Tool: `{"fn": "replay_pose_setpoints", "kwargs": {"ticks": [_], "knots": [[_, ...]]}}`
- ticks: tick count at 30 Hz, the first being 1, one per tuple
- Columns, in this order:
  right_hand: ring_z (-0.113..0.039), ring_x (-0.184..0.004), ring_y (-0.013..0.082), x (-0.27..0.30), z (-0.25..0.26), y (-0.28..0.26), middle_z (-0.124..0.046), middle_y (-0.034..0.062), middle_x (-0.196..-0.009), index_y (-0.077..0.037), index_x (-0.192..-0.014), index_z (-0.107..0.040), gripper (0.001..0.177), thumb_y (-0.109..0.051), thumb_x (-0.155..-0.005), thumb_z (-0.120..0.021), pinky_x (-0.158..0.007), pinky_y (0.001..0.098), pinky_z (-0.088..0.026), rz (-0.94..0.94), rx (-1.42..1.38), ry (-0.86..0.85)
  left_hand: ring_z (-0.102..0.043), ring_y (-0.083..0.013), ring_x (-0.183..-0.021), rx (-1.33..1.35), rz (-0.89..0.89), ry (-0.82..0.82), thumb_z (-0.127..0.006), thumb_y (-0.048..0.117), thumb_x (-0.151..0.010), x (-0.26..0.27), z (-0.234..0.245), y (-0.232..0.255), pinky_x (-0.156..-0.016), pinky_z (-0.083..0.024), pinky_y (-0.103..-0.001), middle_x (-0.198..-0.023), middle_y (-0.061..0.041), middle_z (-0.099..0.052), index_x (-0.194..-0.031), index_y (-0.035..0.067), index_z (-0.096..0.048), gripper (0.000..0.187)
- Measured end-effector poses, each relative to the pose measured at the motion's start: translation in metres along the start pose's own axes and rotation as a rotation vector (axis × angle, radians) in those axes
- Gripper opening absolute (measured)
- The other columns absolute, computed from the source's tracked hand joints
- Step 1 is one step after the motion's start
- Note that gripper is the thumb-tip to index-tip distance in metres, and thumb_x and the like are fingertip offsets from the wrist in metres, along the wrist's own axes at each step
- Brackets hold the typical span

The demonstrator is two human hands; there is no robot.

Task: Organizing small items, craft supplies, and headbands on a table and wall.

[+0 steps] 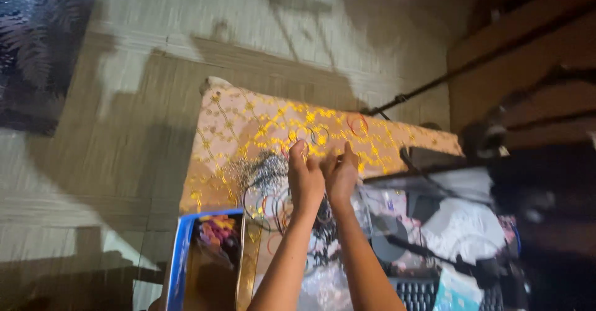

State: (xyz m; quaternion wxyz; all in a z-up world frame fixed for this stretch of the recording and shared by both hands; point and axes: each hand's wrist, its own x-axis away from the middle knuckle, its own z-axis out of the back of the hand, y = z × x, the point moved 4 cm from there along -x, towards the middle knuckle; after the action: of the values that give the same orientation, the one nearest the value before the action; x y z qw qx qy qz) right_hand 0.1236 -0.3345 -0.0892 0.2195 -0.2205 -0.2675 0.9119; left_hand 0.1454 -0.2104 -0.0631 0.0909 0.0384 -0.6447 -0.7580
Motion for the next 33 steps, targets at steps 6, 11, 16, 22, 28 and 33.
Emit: {"fn": "replay_pose_setpoints", "kwargs": {"ticks": [6, 11, 16, 22, 28, 33], "knots": [[-0.065, -0.095, 0.0405, -0.050, -0.051, 0.069, -0.068, 0.0250, -0.104, 0.004, -0.126, -0.063, 0.029, -0.007, -0.100, -0.064, -0.083, 0.0477, -0.051, -0.023, 0.149, 0.173, -0.060, -0.0370, -0.125, 0.003, 0.152, 0.077, -0.055, 0.003, -0.096, -0.036, -0.007, -0.019, -0.104, -0.047, -0.044, -0.130, -0.023, -0.063, -0.133, 0.000, -0.051, 0.037], [-0.067, -0.091, 0.0384, -0.074, -0.049, 0.065, -0.072, 0.0200, -0.097, 0.000, -0.116, -0.065, 0.026, -0.013, -0.094, -0.068, -0.082, 0.0484, -0.051, -0.228, 0.146, 0.175, -0.061, -0.0360, -0.124, -0.016, 0.154, 0.075, -0.053, 0.000, -0.097, -0.043, -0.008, -0.020, -0.103, -0.047, -0.044, -0.129, -0.023, -0.063, -0.130, -0.002, -0.052, 0.033], [-0.068, -0.087, 0.0380, -0.081, -0.047, 0.057, -0.071, 0.0176, -0.093, -0.006, -0.103, -0.067, 0.013, -0.013, -0.092, -0.069, -0.078, 0.0498, -0.051, -0.215, 0.226, 0.141, -0.064, -0.0341, -0.118, -0.026, 0.191, 0.066, -0.054, 0.002, -0.098, -0.042, -0.010, -0.024, -0.101, -0.049, -0.043, -0.122, -0.021, -0.065, -0.124, -0.001, -0.055, 0.026], [-0.066, -0.086, 0.0414, -0.076, -0.059, 0.065, -0.068, 0.0177, -0.095, -0.004, -0.097, -0.063, 0.014, -0.018, -0.096, -0.065, -0.075, 0.0534, -0.050, -0.292, 0.292, 0.126, -0.065, -0.0342, -0.115, -0.034, 0.150, 0.068, -0.054, 0.000, -0.096, -0.036, -0.007, -0.024, -0.100, -0.049, -0.043, -0.119, -0.020, -0.067, -0.120, -0.001, -0.057, 0.024], [-0.063, -0.082, 0.0437, -0.043, -0.032, 0.031, -0.064, 0.0231, -0.097, -0.002, -0.091, -0.065, 0.020, -0.022, -0.096, -0.067, -0.072, 0.0526, -0.049, -0.269, 0.301, 0.123, -0.066, -0.0338, -0.111, -0.036, 0.144, 0.051, -0.053, 0.001, -0.097, -0.009, 0.008, -0.029, -0.098, -0.051, -0.042, -0.115, -0.020, -0.067, -0.116, -0.001, -0.058, 0.020], [-0.065, -0.082, 0.0367, 0.013, 0.002, -0.005, -0.067, 0.0162, -0.092, -0.006, -0.092, -0.074, 0.013, -0.019, -0.089, -0.071, -0.073, 0.0471, -0.051, -0.103, 0.178, -0.005, -0.066, -0.0339, -0.112, 0.023, 0.106, 0.053, -0.052, 0.000, -0.097, 0.025, 0.032, -0.002, -0.098, -0.050, -0.042, -0.116, -0.019, -0.068, -0.115, -0.002, -0.058, 0.019]]}}
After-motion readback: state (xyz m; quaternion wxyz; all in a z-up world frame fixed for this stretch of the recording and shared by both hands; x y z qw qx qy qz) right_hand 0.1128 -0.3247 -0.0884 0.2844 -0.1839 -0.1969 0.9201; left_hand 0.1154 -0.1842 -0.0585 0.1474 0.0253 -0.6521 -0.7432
